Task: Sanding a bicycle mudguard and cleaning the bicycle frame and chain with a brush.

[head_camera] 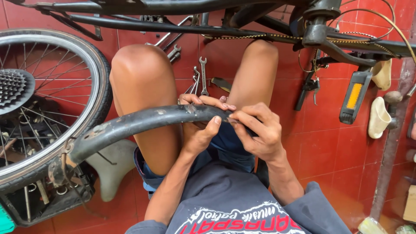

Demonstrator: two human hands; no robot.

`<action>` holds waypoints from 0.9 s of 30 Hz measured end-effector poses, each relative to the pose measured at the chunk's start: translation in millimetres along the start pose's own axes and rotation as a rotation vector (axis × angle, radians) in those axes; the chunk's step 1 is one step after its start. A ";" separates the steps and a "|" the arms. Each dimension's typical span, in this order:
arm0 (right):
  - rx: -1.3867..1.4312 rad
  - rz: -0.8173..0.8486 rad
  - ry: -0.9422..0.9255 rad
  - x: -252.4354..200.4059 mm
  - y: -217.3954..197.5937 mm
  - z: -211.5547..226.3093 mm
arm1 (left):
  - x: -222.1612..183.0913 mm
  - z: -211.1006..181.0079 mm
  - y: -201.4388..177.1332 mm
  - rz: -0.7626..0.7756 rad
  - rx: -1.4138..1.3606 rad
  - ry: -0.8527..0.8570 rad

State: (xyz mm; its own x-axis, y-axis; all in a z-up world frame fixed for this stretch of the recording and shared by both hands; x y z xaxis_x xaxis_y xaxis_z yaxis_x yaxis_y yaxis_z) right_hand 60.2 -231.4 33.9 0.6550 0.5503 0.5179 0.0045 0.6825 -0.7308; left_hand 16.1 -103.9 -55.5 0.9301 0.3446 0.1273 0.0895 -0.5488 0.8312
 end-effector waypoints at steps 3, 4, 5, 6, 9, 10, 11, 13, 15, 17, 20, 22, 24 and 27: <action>0.035 0.001 0.037 -21.6 -6.1 -8.9 | -0.3 -2.4 -2.6 0.012 0.030 0.012; 0.034 0.002 0.036 -22.8 -5.5 -9.0 | -1.2 -0.4 -2.0 0.012 0.028 0.012; 0.025 -0.014 0.028 -24.0 -5.6 -9.2 | -1.9 1.8 -1.3 0.000 0.015 0.022; 0.017 -0.033 0.024 -25.7 -5.1 -8.6 | -2.8 3.1 -1.0 -0.011 0.005 0.027; 0.043 -0.037 0.004 -13.6 2.2 -6.3 | -0.7 1.5 0.1 -0.023 0.029 0.028; 0.044 -0.041 0.000 -15.8 1.4 -7.1 | -0.5 1.9 0.0 -0.020 0.032 0.032; 0.042 -0.036 0.005 -18.1 1.1 -7.6 | -0.5 1.8 -0.6 -0.020 0.036 0.032; 0.039 -0.028 0.009 -26.6 -1.9 -9.4 | -1.3 0.4 0.8 -0.021 0.038 0.033; 0.045 -0.076 0.068 -38.4 -7.8 -14.4 | -0.2 -1.8 4.8 -0.012 0.039 0.036; 0.061 -0.086 0.094 -31.3 -9.9 -12.6 | 0.6 -1.0 6.0 -0.021 0.031 0.028; 0.072 -0.070 0.104 -24.1 -8.4 -8.5 | -1.4 -3.2 9.4 -0.054 -0.002 0.014; 0.057 -0.043 0.091 -17.2 -8.5 -5.3 | -1.7 -0.1 10.4 -0.075 -0.035 0.002; 0.004 -0.018 0.042 -9.0 -10.2 0.6 | -3.9 6.5 8.3 -0.115 -0.026 -0.029; -0.051 -0.007 0.023 -13.0 -15.1 1.8 | 0.5 -7.4 16.5 -0.108 -0.006 -0.051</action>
State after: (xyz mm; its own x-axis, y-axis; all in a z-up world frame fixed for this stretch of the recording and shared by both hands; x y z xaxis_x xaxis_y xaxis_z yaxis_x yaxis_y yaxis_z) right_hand 50.2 -248.1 39.1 0.6718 0.5340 0.5133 0.0475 0.6605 -0.7494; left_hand 15.5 -107.2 -37.8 0.9321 0.3620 0.0090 0.1884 -0.5060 0.8417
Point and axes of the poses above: each hand's wrist, its own x-axis towards the middle knuckle, its own y-axis out of the palm, z = x × y, the point moved 2 cm from there along x, towards the middle knuckle, and after that the axes turned 9 degrees about -x, right-handed, at the moved point
